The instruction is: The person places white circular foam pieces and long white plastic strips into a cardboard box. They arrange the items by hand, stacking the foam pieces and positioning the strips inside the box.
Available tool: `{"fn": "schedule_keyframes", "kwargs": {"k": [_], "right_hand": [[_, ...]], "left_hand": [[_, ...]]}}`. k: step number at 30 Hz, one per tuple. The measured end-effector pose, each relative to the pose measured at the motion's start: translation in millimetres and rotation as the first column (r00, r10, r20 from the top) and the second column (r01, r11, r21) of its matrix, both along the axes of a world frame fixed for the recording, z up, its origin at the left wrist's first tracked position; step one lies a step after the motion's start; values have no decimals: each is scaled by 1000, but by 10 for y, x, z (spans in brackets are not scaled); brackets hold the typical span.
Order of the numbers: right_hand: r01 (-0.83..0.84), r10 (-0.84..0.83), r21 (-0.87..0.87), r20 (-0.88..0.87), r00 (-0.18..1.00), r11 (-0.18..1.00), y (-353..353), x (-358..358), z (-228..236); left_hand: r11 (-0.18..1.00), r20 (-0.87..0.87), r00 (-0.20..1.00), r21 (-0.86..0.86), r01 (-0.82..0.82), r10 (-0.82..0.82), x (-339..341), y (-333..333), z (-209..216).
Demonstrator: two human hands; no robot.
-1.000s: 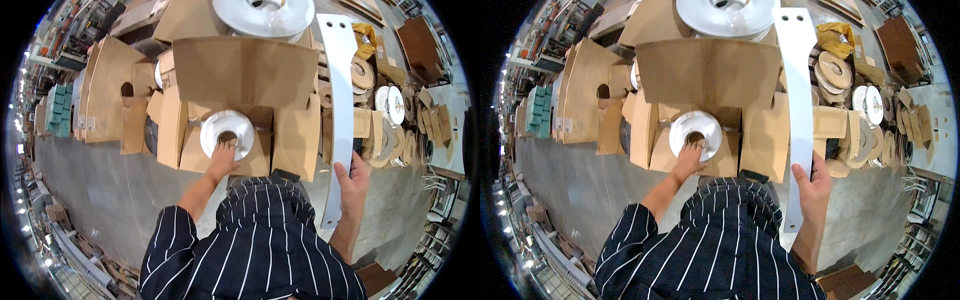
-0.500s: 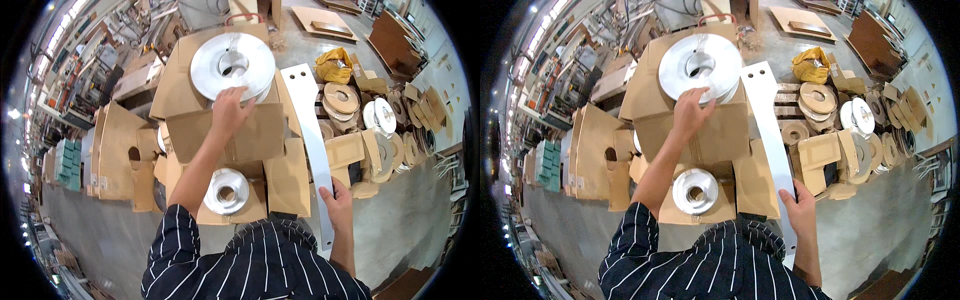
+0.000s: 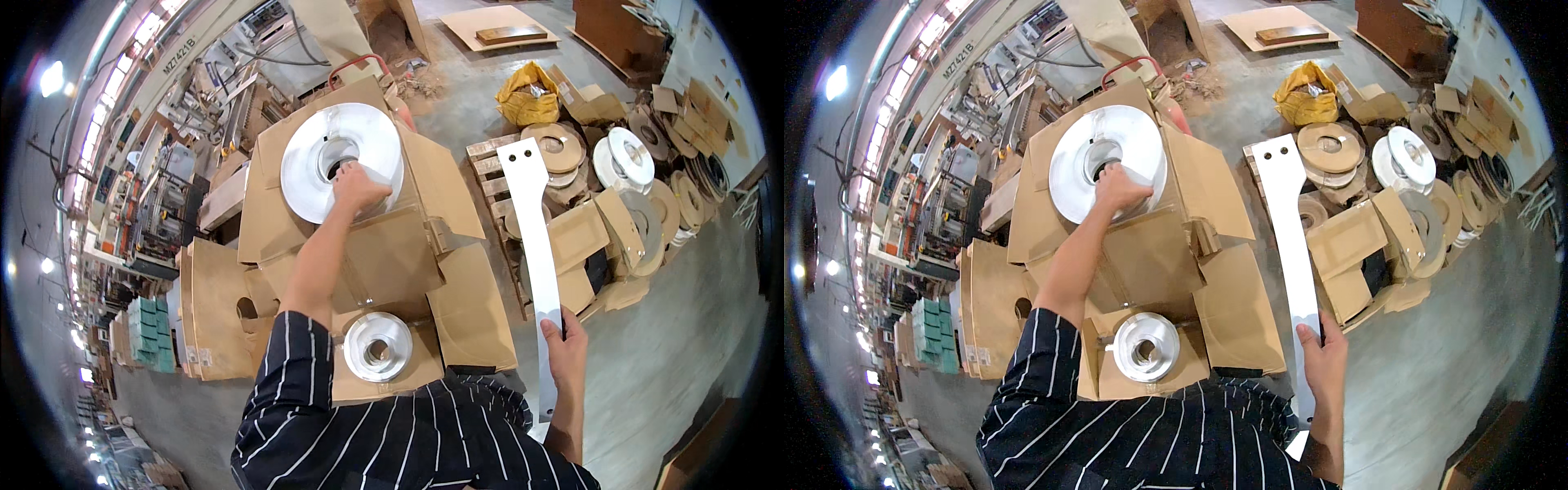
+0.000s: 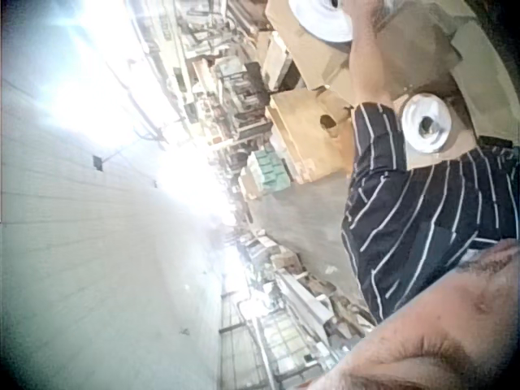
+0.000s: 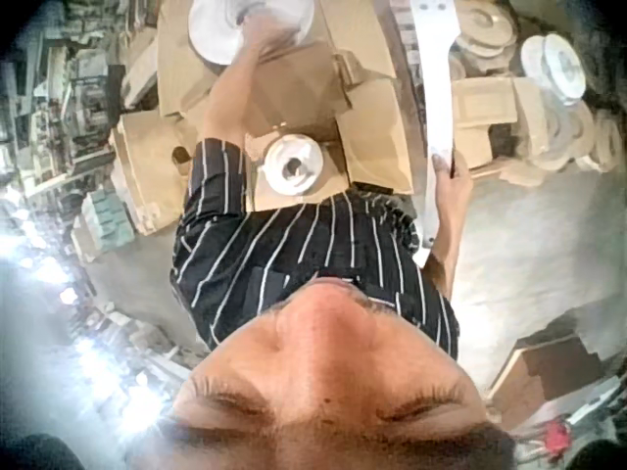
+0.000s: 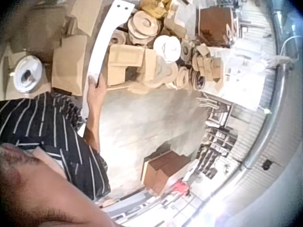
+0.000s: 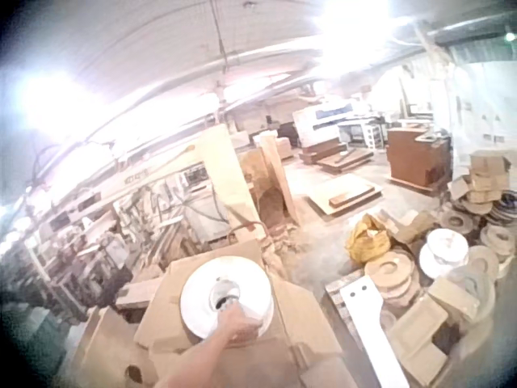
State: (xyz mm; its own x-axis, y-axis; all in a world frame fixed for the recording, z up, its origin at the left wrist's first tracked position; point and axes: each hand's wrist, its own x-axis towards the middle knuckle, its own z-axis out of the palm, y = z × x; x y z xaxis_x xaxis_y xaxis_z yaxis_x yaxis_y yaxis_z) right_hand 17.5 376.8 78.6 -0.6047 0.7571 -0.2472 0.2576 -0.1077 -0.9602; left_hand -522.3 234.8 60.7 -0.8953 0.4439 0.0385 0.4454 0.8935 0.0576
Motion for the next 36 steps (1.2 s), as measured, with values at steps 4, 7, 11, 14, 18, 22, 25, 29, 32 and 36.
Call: {"fn": "schedule_keyframes", "kwargs": {"k": [4,7,11,14,18,22,25,29,32,36], "right_hand": [[-3,4,-21,47,999,1000,146,94,0],[-23,23,-29,5,1000,999,151,87,9],[-5,0,-63,-81,997,998,115,72,-109],[-33,28,-96,-48,998,995,91,47,-5],[-102,79,-168,-134,988,980,-48,-33,218],[-147,108,-190,-201,974,971,-171,-72,477],[-222,172,-162,-276,946,962,-258,-212,731],[-364,318,-65,-360,877,929,-329,-359,1038],[-361,369,89,-321,872,929,-404,-397,1174],[-408,392,25,-342,854,912,-474,-439,1080]], "left_hand": [[926,176,978,376,41,-114,-21,-109,540],[763,376,913,634,-126,-162,-177,-464,1125],[311,513,747,857,-412,-423,78,-894,1789],[68,369,721,909,-410,-586,673,-1105,2184],[-159,186,678,897,-412,-711,1684,-1271,2570],[-149,187,610,877,-457,-770,2412,-1262,2418],[-252,248,586,727,-639,-771,2957,-1093,2032],[72,451,522,802,-593,-724,3316,-895,1371],[253,509,443,817,-518,-738,3475,-795,881],[301,590,297,706,-641,-751,3744,-726,556]]}}
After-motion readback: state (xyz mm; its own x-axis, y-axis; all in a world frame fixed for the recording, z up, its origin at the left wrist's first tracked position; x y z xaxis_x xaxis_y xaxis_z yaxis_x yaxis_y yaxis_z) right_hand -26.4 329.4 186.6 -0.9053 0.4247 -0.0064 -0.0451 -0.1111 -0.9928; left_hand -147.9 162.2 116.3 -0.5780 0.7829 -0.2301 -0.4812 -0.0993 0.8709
